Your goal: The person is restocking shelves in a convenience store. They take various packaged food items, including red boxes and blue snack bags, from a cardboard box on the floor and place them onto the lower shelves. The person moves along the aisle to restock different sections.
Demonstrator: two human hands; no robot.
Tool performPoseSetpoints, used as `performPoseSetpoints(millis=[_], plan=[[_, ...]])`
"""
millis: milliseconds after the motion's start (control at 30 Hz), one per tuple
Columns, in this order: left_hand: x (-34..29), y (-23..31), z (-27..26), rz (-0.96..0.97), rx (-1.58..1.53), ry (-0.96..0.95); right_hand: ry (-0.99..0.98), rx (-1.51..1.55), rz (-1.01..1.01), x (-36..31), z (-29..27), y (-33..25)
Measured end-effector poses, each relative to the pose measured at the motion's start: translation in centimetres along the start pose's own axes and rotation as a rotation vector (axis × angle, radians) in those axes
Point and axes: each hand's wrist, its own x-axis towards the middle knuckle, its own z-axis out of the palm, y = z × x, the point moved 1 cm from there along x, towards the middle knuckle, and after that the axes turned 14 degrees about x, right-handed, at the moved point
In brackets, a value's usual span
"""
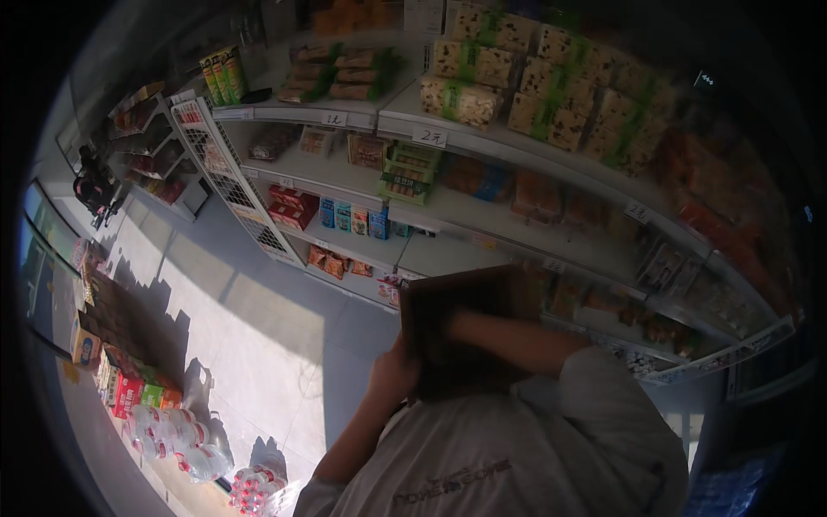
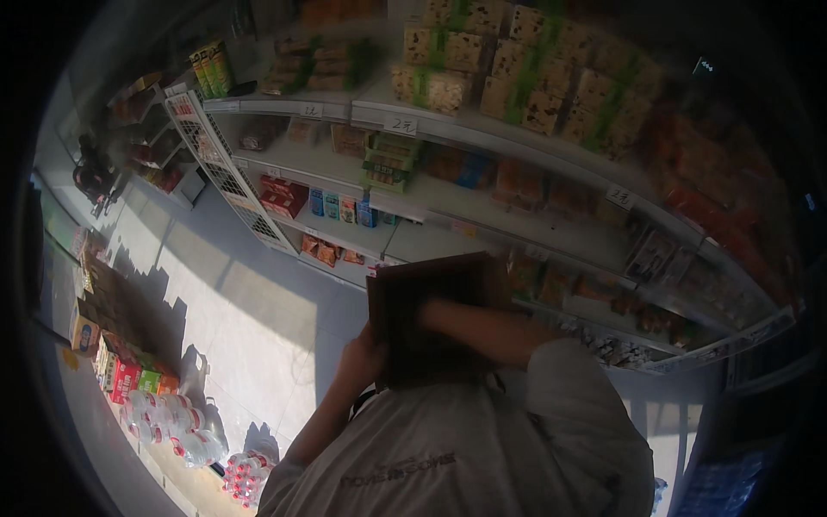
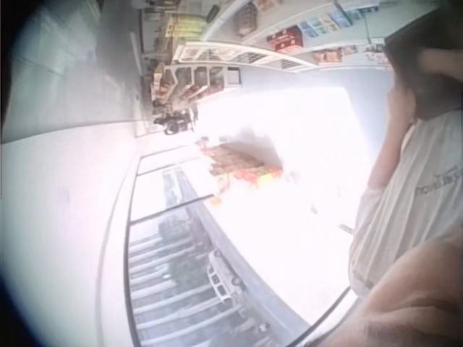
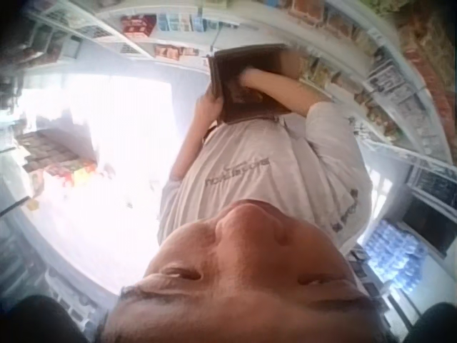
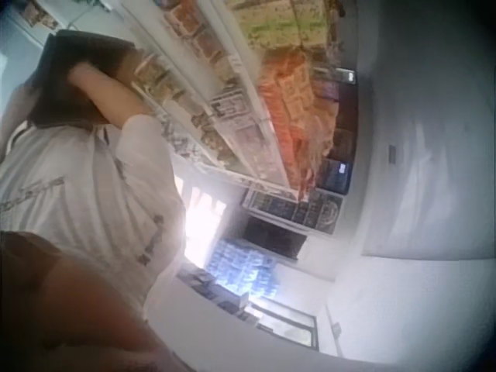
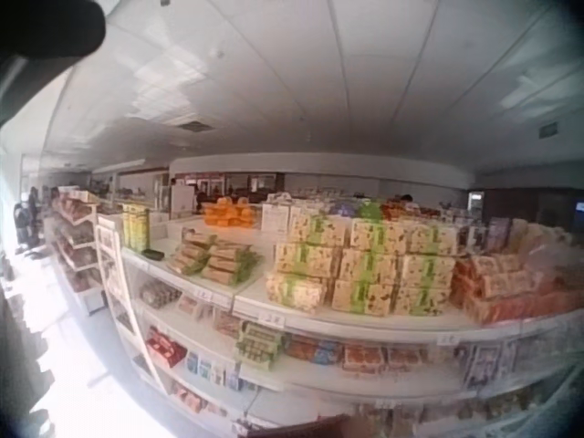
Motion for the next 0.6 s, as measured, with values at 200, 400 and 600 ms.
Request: performPoseSetpoints(millis=[200,400,600], plan=[[-0.5,-4.5,0.9,-0.083,-0.119,0.128,-0.168,-0.294,-0.143,-13.6,-25.7,-18.2],[-1.6,-6.1,-0.3,-0.105,-0.01,0.173,0.447,-0.267,-0.138,-20.2,-39.0,-16.4],[-2.0,-7.3,-0.4,-0.168,0.029,0.162,0.937,-0.314,0.332,-23.2,-48.2,-8.2]])
